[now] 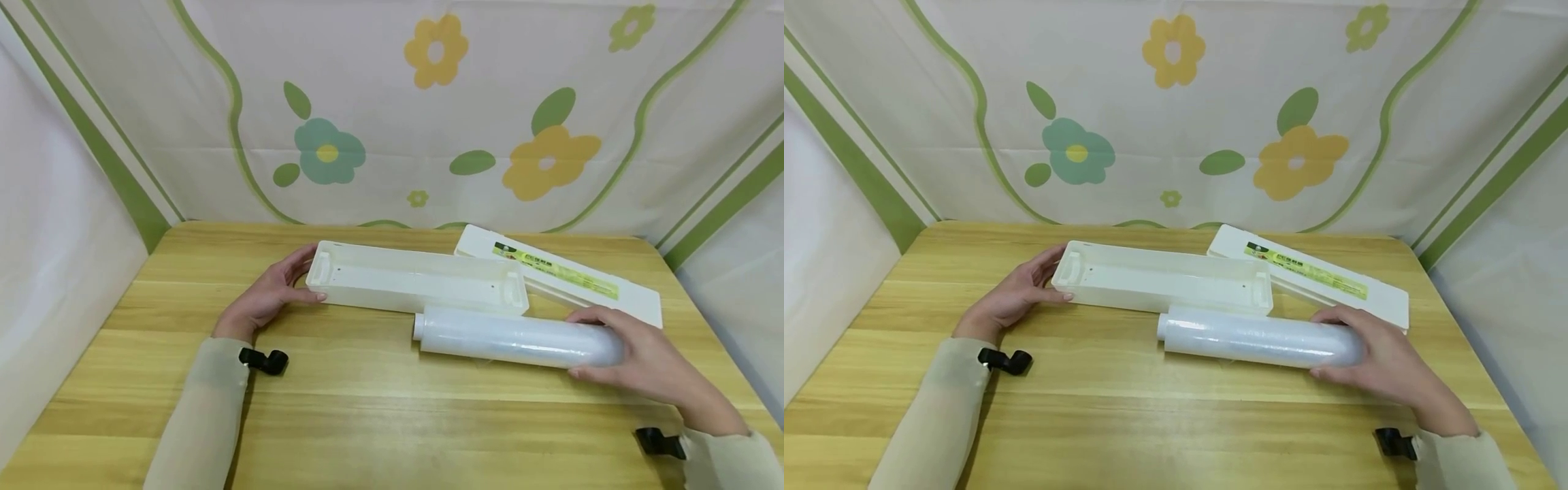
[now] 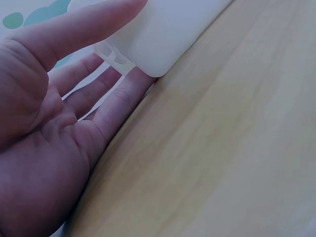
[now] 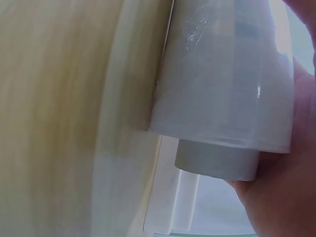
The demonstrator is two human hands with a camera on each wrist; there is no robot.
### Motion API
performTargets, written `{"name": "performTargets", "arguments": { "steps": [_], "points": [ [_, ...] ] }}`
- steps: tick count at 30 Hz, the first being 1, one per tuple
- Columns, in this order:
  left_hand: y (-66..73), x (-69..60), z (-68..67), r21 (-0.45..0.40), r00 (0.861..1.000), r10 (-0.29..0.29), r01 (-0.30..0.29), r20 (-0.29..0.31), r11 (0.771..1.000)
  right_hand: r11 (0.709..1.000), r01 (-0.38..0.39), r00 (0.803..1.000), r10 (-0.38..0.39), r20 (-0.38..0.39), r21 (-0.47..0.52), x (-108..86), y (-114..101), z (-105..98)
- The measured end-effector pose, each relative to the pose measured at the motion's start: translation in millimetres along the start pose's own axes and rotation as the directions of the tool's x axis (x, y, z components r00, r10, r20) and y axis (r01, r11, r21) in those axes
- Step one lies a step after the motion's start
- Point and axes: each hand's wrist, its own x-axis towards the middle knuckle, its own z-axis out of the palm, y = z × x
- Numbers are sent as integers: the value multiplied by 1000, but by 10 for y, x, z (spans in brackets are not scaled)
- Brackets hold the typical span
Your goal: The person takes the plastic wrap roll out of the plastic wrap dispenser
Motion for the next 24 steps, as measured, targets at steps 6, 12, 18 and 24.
{"name": "performTargets", "arguments": {
  "steps": [6, 12, 18, 24],
  "points": [
    [-13, 18, 32, -6, 1000, -5, 5, 4, 1000, 1000, -16, 1000, 16, -11, -11, -27, -5, -21],
    [4, 18, 48, -10, 1000, -4, 4, 7, 1000, 1000, 20, 1000, -20, -12, -16, -40, 5, -31],
    [107, -106, 3, 49, 1000, -16, 14, 23, 999, 994, 63, 998, -66, -24, -86, 27, -88, -94],
    [529, -268, 20, 333, 983, -104, 150, -151, 931, 984, -13, 998, 2, -59, -179, 337, -436, -268]
  ]
}}
